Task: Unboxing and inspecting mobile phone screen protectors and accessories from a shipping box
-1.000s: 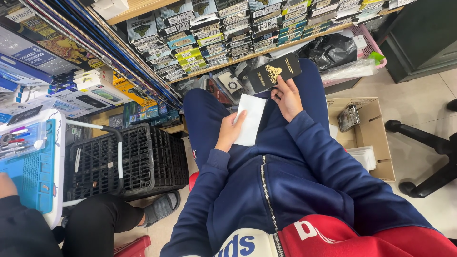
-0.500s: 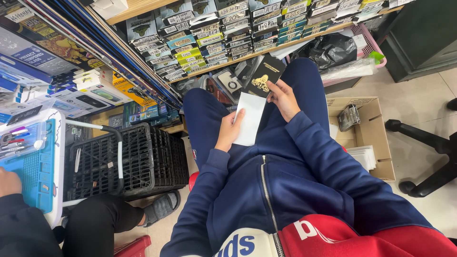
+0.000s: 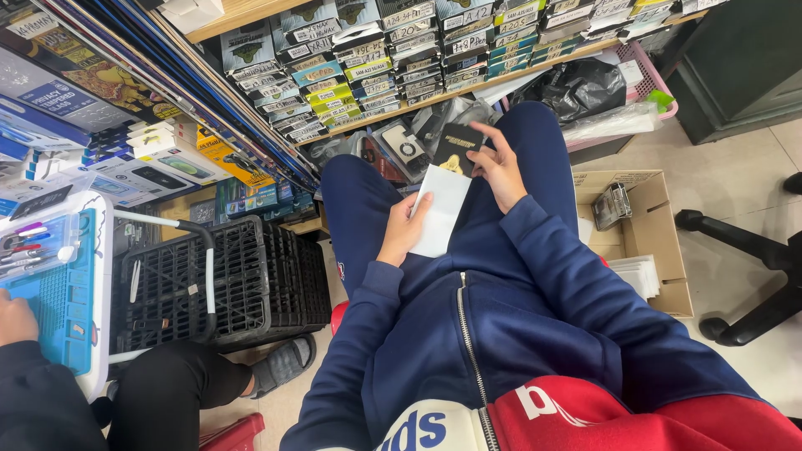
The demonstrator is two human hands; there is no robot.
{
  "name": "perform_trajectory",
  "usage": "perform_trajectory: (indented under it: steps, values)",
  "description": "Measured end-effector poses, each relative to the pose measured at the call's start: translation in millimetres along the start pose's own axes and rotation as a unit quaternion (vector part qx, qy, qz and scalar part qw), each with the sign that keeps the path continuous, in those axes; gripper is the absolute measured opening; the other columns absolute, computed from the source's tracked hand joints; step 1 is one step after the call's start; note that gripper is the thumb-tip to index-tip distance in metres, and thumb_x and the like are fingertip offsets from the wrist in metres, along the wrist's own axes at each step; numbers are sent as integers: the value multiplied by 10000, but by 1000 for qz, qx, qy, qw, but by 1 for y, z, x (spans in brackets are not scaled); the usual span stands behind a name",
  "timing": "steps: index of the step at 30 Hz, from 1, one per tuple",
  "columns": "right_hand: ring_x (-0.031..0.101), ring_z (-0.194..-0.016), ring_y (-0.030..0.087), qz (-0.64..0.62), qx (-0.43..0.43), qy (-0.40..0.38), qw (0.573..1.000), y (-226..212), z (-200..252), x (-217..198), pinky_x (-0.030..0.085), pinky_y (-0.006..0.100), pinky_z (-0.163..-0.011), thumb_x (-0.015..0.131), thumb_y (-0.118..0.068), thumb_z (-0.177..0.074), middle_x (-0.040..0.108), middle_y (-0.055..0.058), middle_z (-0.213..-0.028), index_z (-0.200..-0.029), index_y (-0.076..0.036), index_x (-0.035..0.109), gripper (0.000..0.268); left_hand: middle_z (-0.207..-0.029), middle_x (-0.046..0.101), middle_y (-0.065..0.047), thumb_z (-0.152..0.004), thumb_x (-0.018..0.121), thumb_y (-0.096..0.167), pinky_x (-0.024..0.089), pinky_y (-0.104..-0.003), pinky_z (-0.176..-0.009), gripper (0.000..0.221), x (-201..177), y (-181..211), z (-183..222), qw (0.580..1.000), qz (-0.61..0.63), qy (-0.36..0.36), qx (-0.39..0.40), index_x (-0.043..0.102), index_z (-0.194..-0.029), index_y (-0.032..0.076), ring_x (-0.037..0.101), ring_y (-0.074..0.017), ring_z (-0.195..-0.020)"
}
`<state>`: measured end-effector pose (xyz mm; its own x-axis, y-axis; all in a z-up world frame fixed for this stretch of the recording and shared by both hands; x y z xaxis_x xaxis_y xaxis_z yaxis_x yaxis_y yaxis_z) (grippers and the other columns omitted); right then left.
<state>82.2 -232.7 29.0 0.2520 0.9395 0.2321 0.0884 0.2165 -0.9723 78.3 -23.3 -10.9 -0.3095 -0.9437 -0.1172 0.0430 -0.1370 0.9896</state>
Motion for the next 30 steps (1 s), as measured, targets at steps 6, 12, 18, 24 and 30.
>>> perform_trajectory:
  steps: [6,12,18,24,30]
  values:
    - [662,-712,124,30,21,-22,999,21,-7,-3,581,263,-685,690,-102,-954,630,31,-780,-1243,-149,703,293,-796,740,-69,-1026,638,367,572,-243,-603,302,-2,-1,1,1000,10,10,-12,757,-1116,105,652,-96,-703]
    - [646,-660,118,62,-9,5,998,38,-19,-15,570,245,-644,704,-115,-969,651,58,-711,-1197,-114,725,229,-822,742,-68,-998,680,384,578,-238,-629,346,4,15,9,999,20,-8,-27,744,-1145,78,671,-108,-720]
    - [668,-690,121,74,10,-45,996,8,-1,10,573,252,-672,655,-118,-981,690,88,-748,-1066,-89,759,137,-854,756,-75,-999,685,356,604,-251,-689,318,1,13,6,999,31,5,-26,741,-1155,86,697,-115,-756]
    - [688,-714,139,89,9,-110,990,25,-1,16,574,269,-661,764,-59,-885,731,136,-827,-1131,-42,732,249,-950,763,-100,-1000,689,340,609,-287,-768,334,-2,-6,2,998,43,28,-33,728,-1196,72,709,-139,-855]
    - [666,-700,113,16,-60,14,998,38,-42,-44,572,231,-591,782,-78,-918,736,105,-922,-1201,-55,678,302,-1113,672,-240,-1058,435,289,642,-397,-791,436,9,28,9,990,137,17,-43,585,-1345,-4,718,-275,-859]
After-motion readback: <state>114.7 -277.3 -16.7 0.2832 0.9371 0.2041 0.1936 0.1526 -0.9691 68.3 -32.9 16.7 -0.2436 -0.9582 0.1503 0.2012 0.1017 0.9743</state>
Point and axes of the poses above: each hand's wrist, its own z-axis away from the middle knuckle, its own x-axis out of the palm, y = z × x, the point moved 8 cm from there along -z, towards the middle knuckle
